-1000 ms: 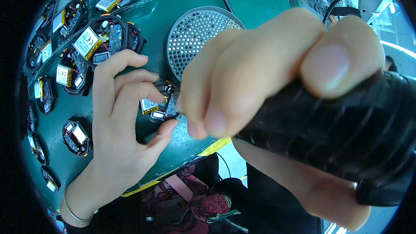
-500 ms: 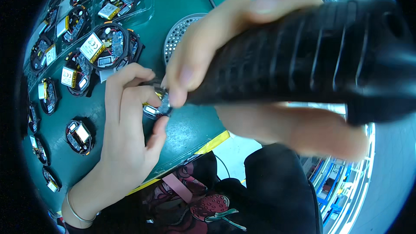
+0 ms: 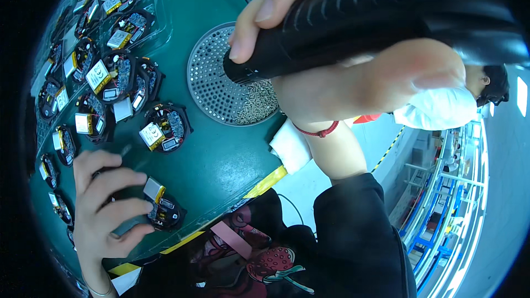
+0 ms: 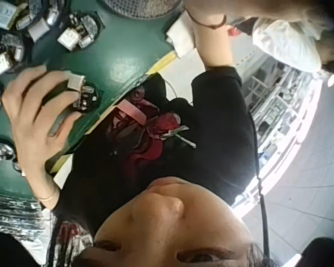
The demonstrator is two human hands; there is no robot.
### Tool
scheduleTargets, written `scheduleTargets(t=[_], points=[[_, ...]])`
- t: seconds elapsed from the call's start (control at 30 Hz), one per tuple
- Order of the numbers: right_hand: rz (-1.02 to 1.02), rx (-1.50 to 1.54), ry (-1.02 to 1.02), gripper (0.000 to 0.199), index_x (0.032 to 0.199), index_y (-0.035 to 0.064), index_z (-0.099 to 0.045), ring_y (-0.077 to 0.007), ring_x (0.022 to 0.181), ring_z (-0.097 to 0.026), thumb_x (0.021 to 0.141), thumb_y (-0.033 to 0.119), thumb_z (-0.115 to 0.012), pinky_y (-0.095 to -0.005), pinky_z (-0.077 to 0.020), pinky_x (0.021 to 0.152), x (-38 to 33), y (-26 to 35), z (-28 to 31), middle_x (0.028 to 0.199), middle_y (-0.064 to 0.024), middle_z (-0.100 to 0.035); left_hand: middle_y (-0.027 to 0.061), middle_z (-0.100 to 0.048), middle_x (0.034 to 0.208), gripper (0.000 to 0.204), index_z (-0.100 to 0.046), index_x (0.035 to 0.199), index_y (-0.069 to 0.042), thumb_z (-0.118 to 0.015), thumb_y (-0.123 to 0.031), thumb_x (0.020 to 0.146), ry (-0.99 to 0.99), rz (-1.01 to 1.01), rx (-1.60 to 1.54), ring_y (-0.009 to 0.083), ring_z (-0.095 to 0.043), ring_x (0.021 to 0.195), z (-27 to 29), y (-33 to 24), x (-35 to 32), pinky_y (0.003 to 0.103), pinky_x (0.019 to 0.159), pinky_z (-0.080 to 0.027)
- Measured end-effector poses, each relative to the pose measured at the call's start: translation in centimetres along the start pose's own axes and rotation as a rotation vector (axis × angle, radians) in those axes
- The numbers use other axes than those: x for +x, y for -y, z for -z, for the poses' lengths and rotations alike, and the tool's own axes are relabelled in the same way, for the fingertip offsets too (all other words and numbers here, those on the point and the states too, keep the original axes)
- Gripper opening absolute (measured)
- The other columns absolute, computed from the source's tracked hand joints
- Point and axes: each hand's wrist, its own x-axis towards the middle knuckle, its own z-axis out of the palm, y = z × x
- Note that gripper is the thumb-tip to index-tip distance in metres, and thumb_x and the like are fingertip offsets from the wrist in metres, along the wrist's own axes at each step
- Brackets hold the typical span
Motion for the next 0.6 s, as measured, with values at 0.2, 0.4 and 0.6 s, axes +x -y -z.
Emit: scheduleTargets(t=[0.2,0.4,0.6], points=[[-0.077,0.023,-0.023,0.091,0.124,0.0094,-0.049,-0.0255,0.059,-0.063,0.077,0.085,-0.032,-0.0419,-0.0520,0.053,0.2,0.1,-0.6,0.088,-0.0130,-0.058,-0.0034,-0.065,0.113,0.009,-0.066,0.085,-0.017,-0.064,-0.020,0.077,-0.018,-0.114,0.082,0.0161,-0.056,0.103,-3.2,-1.9,0.1,0.032,0.075,-0.044],[-0.065,0.009,-0.002,0.091,0.127,0.0105,-0.048,-0.0251,0.061,-0.063,0.077,0.085,-0.032,-0.0422,-0.0526,0.054,0.6,0.5,-1.4,0.088,-0.0126,-0.058,0.0049,-0.062,0.118,0.019,-0.063,0.088,-0.007,-0.067,-0.022,0.076,-0.103,-0.187,0.385,0.0237,-0.056,0.105,-6.4,-3.9,2.7,0.040,0.080,-0.046],[-0.018,-0.073,0.064,0.089,0.124,0.0109,-0.051,-0.0234,0.059,-0.060,0.077,0.084,-0.036,-0.0403,-0.0497,0.053,0.3,0.4,-1.0,0.089,-0.0096,-0.058,0.0185,-0.056,0.110,0.045,-0.057,0.096,0.003,-0.070,-0.032,0.072,-0.135,-0.004,0.389,0.0328,-0.055,0.093,-6.6,-3.4,4.9,0.041,0.075,-0.047]])
